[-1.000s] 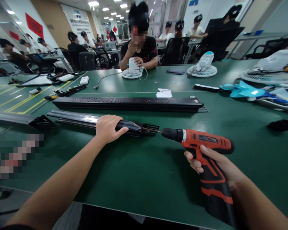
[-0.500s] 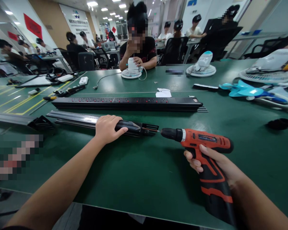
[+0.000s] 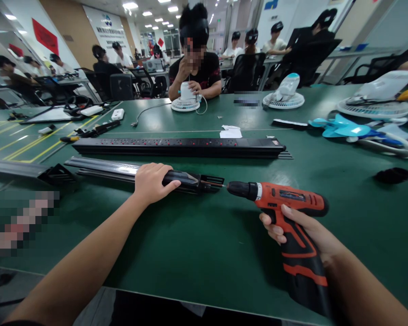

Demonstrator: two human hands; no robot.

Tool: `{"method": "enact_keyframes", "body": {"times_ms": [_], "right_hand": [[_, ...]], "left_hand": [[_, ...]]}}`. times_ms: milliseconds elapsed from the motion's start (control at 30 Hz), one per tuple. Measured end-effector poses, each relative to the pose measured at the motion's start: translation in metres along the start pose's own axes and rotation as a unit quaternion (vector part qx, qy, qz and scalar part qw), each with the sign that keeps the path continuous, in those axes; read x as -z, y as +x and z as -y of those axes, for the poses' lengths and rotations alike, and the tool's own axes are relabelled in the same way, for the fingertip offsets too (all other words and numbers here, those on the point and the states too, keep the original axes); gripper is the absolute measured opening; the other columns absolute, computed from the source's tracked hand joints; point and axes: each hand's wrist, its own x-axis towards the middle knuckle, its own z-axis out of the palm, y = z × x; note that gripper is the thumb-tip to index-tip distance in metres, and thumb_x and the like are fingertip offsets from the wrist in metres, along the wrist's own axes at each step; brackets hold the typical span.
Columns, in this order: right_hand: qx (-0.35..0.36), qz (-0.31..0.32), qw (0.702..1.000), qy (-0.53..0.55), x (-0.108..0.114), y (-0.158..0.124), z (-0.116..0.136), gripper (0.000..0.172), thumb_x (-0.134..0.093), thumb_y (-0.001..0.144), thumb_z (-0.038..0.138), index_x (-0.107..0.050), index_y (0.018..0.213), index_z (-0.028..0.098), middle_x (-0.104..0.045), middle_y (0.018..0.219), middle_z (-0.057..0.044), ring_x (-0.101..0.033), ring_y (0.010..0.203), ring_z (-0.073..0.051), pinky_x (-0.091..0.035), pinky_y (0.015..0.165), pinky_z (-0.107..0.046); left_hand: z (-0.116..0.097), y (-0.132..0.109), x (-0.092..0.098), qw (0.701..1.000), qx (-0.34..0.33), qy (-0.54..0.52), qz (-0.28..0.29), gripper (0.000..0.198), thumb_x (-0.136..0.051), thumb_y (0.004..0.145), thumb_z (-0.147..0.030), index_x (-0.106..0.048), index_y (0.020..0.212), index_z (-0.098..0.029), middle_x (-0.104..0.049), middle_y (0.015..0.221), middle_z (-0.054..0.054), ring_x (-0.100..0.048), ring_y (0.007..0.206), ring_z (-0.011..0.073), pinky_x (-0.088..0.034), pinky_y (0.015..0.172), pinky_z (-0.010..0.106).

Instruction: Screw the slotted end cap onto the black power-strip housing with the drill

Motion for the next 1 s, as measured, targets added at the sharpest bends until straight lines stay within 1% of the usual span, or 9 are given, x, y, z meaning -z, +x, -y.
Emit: {"method": "enact_keyframes", "body": {"times_ms": [233,567,1000], "right_hand": [[-0.006,-0.014,1.0,0.002,-0.003,0.0,0.001,0.038,-0.047,0.065,0.055,-0.059,0.075,0.02,-0.044,0.051,0.003,-0.034,0.043,-0.009,-0.035,0.038,-0.022],[-0.015,-0.022,1.0,0.0,-0.013,-0.002,0.006,0.035,-0.052,0.061,0.053,-0.058,0.073,0.021,-0.044,0.05,0.004,-0.032,0.042,-0.008,-0.037,0.038,-0.021],[-0.023,-0.015,0.999,0.017,-0.011,-0.002,0.006,0.034,-0.051,0.062,0.053,-0.056,0.075,0.022,-0.043,0.051,0.005,-0.034,0.043,-0.009,-0.037,0.038,-0.021]], "left_hand": [[0.0,0.0,0.0,1.0,-0.004,0.002,-0.003,0.065,-0.046,0.098,-0.076,-0.077,0.106,-0.019,-0.078,0.095,0.009,-0.071,0.094,0.0331,-0.05,0.09,0.048],[-0.001,0.0,-0.001,1.0,0.001,0.002,-0.001,0.064,-0.046,0.098,-0.076,-0.077,0.106,-0.02,-0.078,0.096,0.009,-0.07,0.095,0.0322,-0.049,0.091,0.048],[-0.001,0.0,-0.001,1.0,0.006,-0.006,0.005,0.062,-0.046,0.098,-0.076,-0.076,0.106,-0.022,-0.079,0.097,0.009,-0.07,0.095,0.0324,-0.048,0.091,0.047]]}}
